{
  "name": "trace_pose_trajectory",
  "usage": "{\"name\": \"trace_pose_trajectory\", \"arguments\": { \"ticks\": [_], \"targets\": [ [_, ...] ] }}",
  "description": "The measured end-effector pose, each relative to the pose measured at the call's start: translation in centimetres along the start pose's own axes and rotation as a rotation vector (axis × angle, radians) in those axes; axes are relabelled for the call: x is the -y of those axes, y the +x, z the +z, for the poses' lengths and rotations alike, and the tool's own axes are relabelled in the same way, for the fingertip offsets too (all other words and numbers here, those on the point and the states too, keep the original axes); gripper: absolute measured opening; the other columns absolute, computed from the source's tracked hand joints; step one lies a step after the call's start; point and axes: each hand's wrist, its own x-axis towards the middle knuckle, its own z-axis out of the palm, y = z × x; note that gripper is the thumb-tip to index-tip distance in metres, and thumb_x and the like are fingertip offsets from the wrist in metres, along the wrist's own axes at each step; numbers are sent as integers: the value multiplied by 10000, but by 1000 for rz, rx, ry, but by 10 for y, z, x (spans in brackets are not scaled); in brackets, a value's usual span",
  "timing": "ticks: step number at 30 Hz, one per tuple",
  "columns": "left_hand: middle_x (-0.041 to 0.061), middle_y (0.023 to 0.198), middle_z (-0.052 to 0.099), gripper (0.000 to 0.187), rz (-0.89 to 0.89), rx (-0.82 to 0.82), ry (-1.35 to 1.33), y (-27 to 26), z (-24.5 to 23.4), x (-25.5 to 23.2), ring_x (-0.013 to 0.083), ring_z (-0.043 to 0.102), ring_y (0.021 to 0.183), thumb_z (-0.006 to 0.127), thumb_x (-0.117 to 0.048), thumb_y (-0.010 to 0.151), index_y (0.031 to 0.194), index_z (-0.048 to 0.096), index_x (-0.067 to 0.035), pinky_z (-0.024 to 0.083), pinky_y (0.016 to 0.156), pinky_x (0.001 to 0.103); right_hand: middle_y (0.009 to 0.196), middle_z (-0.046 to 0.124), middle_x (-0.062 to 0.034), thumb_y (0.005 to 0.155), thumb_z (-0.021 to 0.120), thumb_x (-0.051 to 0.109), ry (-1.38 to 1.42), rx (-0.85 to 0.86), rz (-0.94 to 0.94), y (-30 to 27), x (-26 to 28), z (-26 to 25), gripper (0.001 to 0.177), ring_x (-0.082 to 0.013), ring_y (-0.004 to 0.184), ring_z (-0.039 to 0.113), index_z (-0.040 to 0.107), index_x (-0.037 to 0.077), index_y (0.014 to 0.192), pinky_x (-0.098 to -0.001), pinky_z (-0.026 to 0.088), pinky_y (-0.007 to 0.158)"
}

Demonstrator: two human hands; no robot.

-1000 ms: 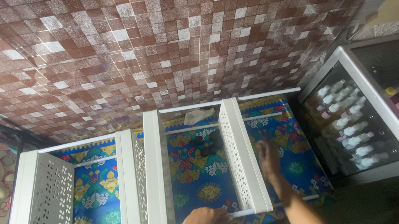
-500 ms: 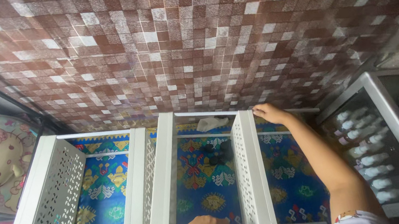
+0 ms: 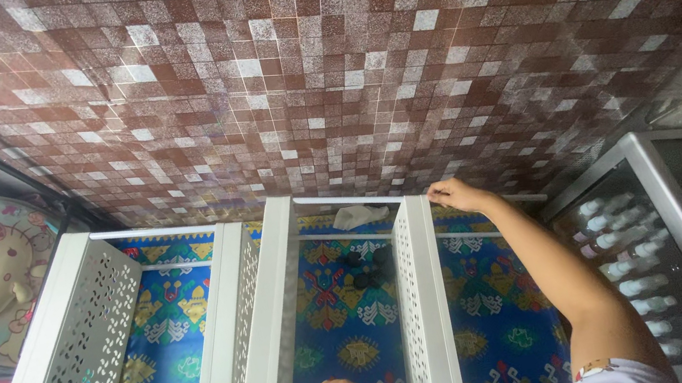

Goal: The person disassembles a white plastic shelving unit on a patterned blue mat. They remove rods and panels one by one, placing them on the mat, and continue until the unit is fully taken apart.

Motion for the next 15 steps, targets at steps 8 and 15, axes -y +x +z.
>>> {"name": "trace_pose_trajectory", "arguments": {
  "ticks": [8, 15],
  "targets": [
    [198, 1471, 488, 750, 50, 55, 252, 56, -43, 3, 398, 451, 1369, 462, -664, 1000, 1494, 419, -101, 394, 1120, 523, 1105, 734, -107, 1006, 589, 255, -480, -299, -88, -41, 21, 17, 252, -291, 1006, 704, 641, 80, 1180, -434, 552, 839],
    [169, 1416, 588, 673, 142, -863, 441, 270, -127, 29, 352, 515, 1373, 541, -644, 985, 1371, 583, -95, 334, 1179, 555, 1054, 672, -98, 951, 595, 127, -941, -729, -278, -41, 37, 59, 165, -303, 1049, 641, 641, 78, 1101, -424, 532, 901]
  ]
}}
